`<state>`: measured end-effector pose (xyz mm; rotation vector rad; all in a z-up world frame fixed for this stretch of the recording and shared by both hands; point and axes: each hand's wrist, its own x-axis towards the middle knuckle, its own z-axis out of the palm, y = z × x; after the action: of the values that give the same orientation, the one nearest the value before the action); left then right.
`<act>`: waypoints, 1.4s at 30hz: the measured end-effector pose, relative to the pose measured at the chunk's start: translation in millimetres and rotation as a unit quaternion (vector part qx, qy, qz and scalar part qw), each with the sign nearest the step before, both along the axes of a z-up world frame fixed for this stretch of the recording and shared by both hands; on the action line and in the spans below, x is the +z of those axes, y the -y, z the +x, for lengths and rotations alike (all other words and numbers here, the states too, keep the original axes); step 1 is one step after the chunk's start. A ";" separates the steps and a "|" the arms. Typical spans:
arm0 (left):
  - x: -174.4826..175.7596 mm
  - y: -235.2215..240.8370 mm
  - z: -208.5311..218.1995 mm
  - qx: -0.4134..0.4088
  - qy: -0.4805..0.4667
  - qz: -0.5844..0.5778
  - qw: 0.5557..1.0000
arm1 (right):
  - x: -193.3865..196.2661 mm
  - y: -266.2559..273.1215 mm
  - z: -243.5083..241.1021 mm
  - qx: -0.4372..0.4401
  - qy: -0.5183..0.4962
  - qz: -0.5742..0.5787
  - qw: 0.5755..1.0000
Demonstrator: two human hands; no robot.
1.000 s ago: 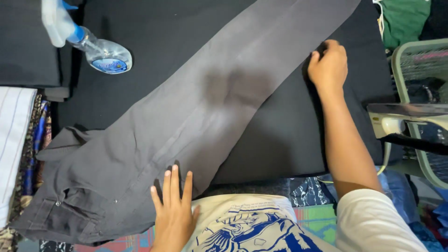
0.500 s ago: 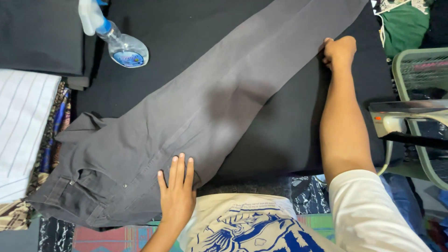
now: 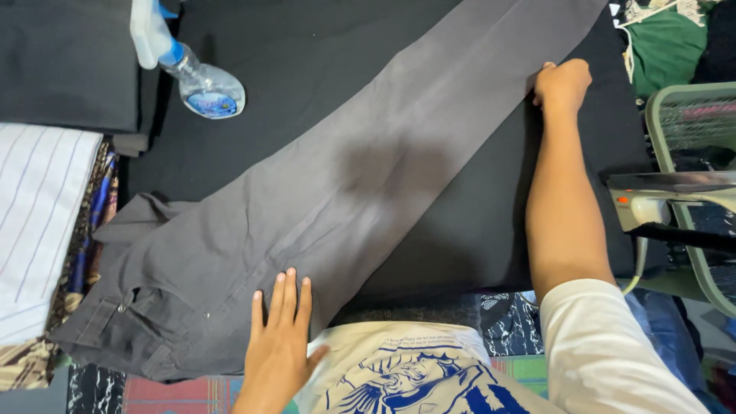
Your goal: Ironing a pair of gray trousers on an ironing board.
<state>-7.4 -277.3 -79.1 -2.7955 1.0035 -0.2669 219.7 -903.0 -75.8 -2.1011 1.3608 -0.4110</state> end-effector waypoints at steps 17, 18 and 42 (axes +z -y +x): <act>2.8 -11.5 231.6 0.229 -0.128 -0.161 0.951 | -7.4 -4.3 -15.6 -0.020 0.025 -0.062 0.998; 1.0 -11.9 230.9 0.274 -0.163 -0.126 0.939 | 3.2 -20.1 -22.5 0.001 0.042 -0.075 0.996; 86.3 158.1 223.3 -0.162 -0.072 -0.375 0.910 | -41.4 -139.7 -345.1 -0.147 0.493 -0.208 0.832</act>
<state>216.0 -435.4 7.2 -3.3212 1.7120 -0.6096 -125.3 -763.3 -117.3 -1.4995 0.9576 -1.7630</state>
